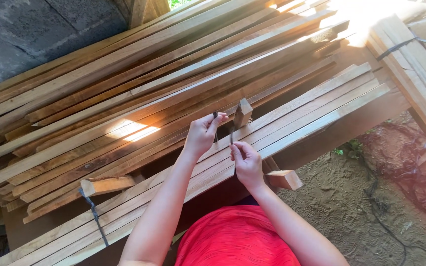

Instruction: Bundling multiple pieces of thin timber together using plastic strapping and a cutting tool.

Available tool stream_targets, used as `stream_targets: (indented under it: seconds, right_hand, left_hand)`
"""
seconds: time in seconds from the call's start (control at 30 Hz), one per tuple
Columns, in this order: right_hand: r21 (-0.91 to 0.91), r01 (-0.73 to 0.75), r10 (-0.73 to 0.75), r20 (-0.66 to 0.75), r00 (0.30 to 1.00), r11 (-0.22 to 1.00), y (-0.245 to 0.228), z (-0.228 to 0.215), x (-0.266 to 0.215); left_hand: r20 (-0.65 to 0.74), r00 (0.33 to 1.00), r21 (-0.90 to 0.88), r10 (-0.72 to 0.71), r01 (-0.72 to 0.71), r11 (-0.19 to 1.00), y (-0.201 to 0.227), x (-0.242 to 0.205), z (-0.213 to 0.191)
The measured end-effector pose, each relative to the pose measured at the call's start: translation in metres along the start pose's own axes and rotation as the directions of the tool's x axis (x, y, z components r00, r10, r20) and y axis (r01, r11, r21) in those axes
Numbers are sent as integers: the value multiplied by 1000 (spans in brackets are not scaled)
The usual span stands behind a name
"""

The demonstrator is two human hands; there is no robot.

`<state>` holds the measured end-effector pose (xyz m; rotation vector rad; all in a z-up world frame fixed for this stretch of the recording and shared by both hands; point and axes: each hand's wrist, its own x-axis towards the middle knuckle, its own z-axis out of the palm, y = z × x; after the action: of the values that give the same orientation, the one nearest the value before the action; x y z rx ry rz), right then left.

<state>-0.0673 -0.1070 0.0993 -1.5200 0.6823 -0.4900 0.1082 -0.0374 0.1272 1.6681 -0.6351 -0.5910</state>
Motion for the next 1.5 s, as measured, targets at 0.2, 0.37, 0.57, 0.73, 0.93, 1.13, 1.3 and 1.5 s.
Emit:
stream_targets:
  seconds: [0.2,0.37,0.57,0.73,0.93,1.13,1.3,1.5]
  right_hand:
    - [-100,146,-148,-8,989,984,-34,9,26]
    - [-31,101,-102,-38,994,994,-33,24,44]
    - [-29,135,-136,-51,989,990,-29,30,49]
    - [-9,131,-132,-44,990,991,-35,24,49]
    - [0,96,-96,-108,990,995,-32,7,45]
    - [-93,183,-195,-140,971,979,-35,1,49]
    - [39,253,-251,-43,967,967,-52,3,52]
    - [95,142,-139,-39,990,985,-25,4,54]
  left_hand:
    - [31,990,124,-136,131,984,13,-12,5]
    - [42,997,-78,-69,72,994,5,-10,7]
    - [45,997,-163,-70,77,984,5,-11,5]
    - [62,993,-159,-97,105,982,9,-7,5]
    - [87,992,5,-96,96,995,21,-5,-3]
    - [279,959,-60,-54,73,996,6,-4,-6]
    - [385,920,-68,-72,106,992,-1,-1,-8]
    - [373,916,83,-144,121,989,1,-8,7]
